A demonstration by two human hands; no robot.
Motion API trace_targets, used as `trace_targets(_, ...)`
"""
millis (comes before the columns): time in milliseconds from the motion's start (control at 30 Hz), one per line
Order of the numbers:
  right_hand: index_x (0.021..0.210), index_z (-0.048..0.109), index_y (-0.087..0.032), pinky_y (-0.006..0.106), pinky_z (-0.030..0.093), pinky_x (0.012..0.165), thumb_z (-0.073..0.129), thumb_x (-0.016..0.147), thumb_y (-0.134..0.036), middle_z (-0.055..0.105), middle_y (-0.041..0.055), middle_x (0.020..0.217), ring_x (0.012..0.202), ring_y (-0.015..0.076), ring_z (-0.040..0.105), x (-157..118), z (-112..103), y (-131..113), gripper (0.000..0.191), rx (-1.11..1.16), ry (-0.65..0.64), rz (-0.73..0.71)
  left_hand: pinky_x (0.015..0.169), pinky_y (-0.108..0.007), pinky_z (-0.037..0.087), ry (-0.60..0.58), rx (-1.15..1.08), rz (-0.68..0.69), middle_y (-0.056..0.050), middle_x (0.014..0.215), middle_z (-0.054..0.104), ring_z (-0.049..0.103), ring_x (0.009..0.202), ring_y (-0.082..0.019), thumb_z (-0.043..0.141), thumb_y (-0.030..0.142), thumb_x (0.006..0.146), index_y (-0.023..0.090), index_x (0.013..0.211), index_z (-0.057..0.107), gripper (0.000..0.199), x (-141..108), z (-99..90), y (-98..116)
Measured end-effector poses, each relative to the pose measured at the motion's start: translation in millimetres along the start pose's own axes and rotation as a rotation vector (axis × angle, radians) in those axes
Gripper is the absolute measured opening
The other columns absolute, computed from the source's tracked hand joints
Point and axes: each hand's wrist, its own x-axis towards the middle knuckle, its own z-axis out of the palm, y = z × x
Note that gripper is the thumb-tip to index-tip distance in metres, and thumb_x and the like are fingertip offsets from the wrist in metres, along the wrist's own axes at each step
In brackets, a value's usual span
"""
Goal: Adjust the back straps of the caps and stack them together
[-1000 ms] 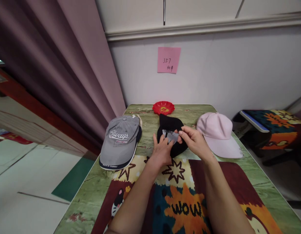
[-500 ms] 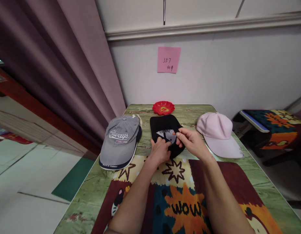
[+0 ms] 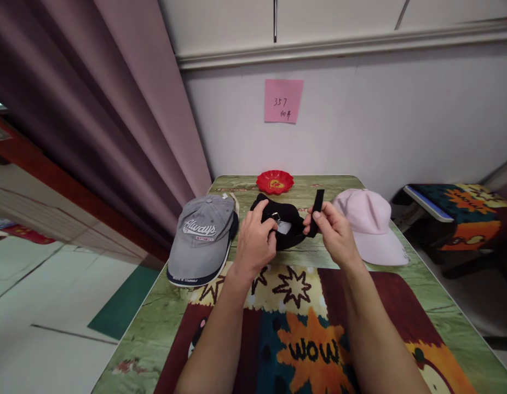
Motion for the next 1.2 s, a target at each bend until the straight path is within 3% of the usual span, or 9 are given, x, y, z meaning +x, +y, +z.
trace_targets(100, 0.1, 0.06, -0.021, 0.027, 0.049, 0.061, 0.054, 0.096, -0.047, 0.062, 0.0003, 0.078, 0.062, 0.0127, 0.059, 0, 3, 3, 0.027, -0.082, -0.05, 0.002, 0.087, -0.035, 0.05, -0.096, -0.022, 0.014, -0.008, 0.127, 0.061, 0.061, 0.106, -0.023, 0.054, 0.009, 0.085, 0.021, 0.088, 0.064, 0.015, -1, 0.7, 2)
trace_targets(200, 0.095, 0.063, -0.02, 0.026, 0.047, 0.058, 0.055, 0.095, -0.048, 0.062, 0.0011, 0.077, 0.061, 0.0128, 0.058, 0, 5, 7, 0.029, -0.182, -0.108, 0.032, 0.075, -0.03, 0.05, -0.153, -0.068, -0.017, -0.005, 0.103, 0.063, 0.063, 0.092, -0.019, 0.055, 0.015, 0.089, 0.021, 0.088, 0.064, 0.011, -1, 4.5, 6)
trace_targets(333, 0.095, 0.064, -0.02, 0.026, 0.044, 0.057, 0.056, 0.095, -0.045, 0.063, 0.0011, 0.077, 0.059, 0.0123, 0.056, -1, 6, 8, 0.027, -0.244, -0.131, 0.035, 0.077, -0.029, 0.051, -0.153, -0.184, -0.016, -0.004, 0.1, 0.063, 0.064, 0.088, -0.018, 0.06, 0.022, 0.089, 0.022, 0.092, 0.065, 0.006, -2, 6.9, 8)
trace_targets(467, 0.092, 0.062, -0.02, 0.025, 0.04, 0.052, 0.056, 0.094, -0.044, 0.058, -0.0019, 0.069, 0.053, 0.0111, 0.05, -1, 7, 4, 0.025, -0.215, -0.159, 0.087, 0.086, -0.029, 0.051, -0.06, -0.267, -0.025, -0.005, 0.106, 0.067, 0.065, 0.099, -0.018, 0.05, 0.01, 0.091, 0.024, 0.113, 0.063, 0.029, -2, 11.5, 7)
trace_targets(567, 0.085, 0.062, -0.02, 0.025, 0.04, 0.055, 0.058, 0.093, -0.043, 0.058, -0.0017, 0.071, 0.059, 0.0118, 0.051, -1, 10, 1, 0.025, -0.253, -0.206, 0.085, 0.085, -0.028, 0.051, 0.027, -0.314, -0.051, -0.005, 0.11, 0.069, 0.066, 0.099, -0.017, 0.053, 0.006, 0.087, 0.022, 0.124, 0.058, 0.04, -3, 16.1, 9)
trace_targets(700, 0.097, 0.067, -0.02, 0.028, 0.048, 0.073, 0.062, 0.09, -0.044, 0.069, 0.0022, 0.09, 0.082, 0.0184, 0.062, -1, 14, 0, 0.025, -0.29, -0.256, 0.063, 0.078, -0.027, 0.05, 0.105, -0.277, -0.011, -0.001, 0.095, 0.072, 0.067, 0.088, -0.016, 0.052, 0.011, 0.091, 0.023, 0.101, 0.063, 0.018, -5, 21.4, 13)
trace_targets(833, 0.116, 0.068, -0.022, 0.036, 0.05, 0.088, 0.067, 0.086, -0.043, 0.072, 0.0055, 0.111, 0.103, 0.0247, 0.064, -2, 15, 4, 0.036, -0.276, -0.25, 0.067, 0.076, -0.029, 0.047, 0.155, -0.166, 0.033, -0.002, 0.088, 0.072, 0.065, 0.085, -0.017, 0.048, 0.014, 0.093, 0.023, 0.09, 0.062, 0.017, -7, 25.6, 16)
trace_targets(967, 0.103, 0.073, -0.021, 0.034, 0.049, 0.083, 0.068, 0.085, -0.047, 0.073, 0.0037, 0.098, 0.093, 0.0227, 0.065, -2, 10, 6, 0.032, -0.319, -0.274, 0.114, 0.075, -0.035, 0.044, 0.216, -0.024, 0.024, -0.004, 0.081, 0.07, 0.061, 0.084, -0.021, 0.053, 0.019, 0.091, 0.022, 0.085, 0.062, 0.011, -7, 25.3, 21)
trace_targets(1200, 0.094, 0.072, -0.02, 0.027, 0.044, 0.07, 0.077, 0.076, -0.047, 0.068, -0.0007, 0.083, 0.077, 0.0172, 0.058, 0, 7, 3, 0.032, -0.35, -0.273, 0.148, 0.097, -0.042, 0.04, 0.233, -0.004, 0.159, -0.004, 0.08, 0.067, 0.06, 0.09, -0.022, 0.051, 0.018, 0.092, 0.022, 0.085, 0.057, 0.011, -4, 24.2, 21)
